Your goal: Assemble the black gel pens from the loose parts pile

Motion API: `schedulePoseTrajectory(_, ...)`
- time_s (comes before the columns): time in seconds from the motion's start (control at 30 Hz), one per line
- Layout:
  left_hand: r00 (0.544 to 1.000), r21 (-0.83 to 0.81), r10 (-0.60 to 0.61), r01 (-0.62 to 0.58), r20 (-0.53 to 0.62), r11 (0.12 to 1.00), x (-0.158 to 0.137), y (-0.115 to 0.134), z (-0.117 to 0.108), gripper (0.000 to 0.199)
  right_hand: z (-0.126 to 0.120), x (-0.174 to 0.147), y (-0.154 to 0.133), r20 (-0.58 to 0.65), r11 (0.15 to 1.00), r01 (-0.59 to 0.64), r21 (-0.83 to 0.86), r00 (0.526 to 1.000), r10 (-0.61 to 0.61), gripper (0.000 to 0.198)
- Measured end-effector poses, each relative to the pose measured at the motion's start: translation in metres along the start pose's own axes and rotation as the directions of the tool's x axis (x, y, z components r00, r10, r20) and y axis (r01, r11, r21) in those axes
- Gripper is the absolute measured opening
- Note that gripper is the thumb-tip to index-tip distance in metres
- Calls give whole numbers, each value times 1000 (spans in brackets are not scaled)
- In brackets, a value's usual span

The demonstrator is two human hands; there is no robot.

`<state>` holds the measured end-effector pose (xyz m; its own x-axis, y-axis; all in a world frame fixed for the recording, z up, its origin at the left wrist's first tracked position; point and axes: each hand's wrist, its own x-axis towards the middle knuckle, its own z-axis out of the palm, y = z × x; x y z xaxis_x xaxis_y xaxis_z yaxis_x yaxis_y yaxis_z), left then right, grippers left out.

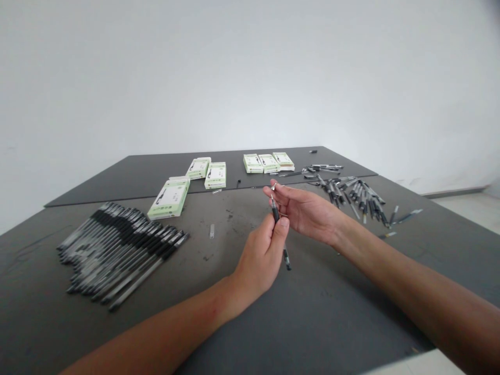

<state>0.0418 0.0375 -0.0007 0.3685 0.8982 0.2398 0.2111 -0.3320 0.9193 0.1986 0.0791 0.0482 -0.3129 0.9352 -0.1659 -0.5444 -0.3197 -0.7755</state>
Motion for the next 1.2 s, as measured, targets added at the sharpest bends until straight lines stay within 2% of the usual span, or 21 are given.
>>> schedulePoseTrajectory(0.5,1000,41,-13,13,1,999,1,-2,0,41,-7,-2,2,253,993,-83,-89,962,103,10)
schedulePoseTrajectory(0.93,999,9,-32,32,16,999,2,-2,1,43,-4,-5,-3,240,993,-106,-54,964,116,6)
schedulePoseTrajectory(1.2,999,-5,-32,32,13,999,2,0,0,42,-3,-6,-3,230,984,-92,-154,965,127,9)
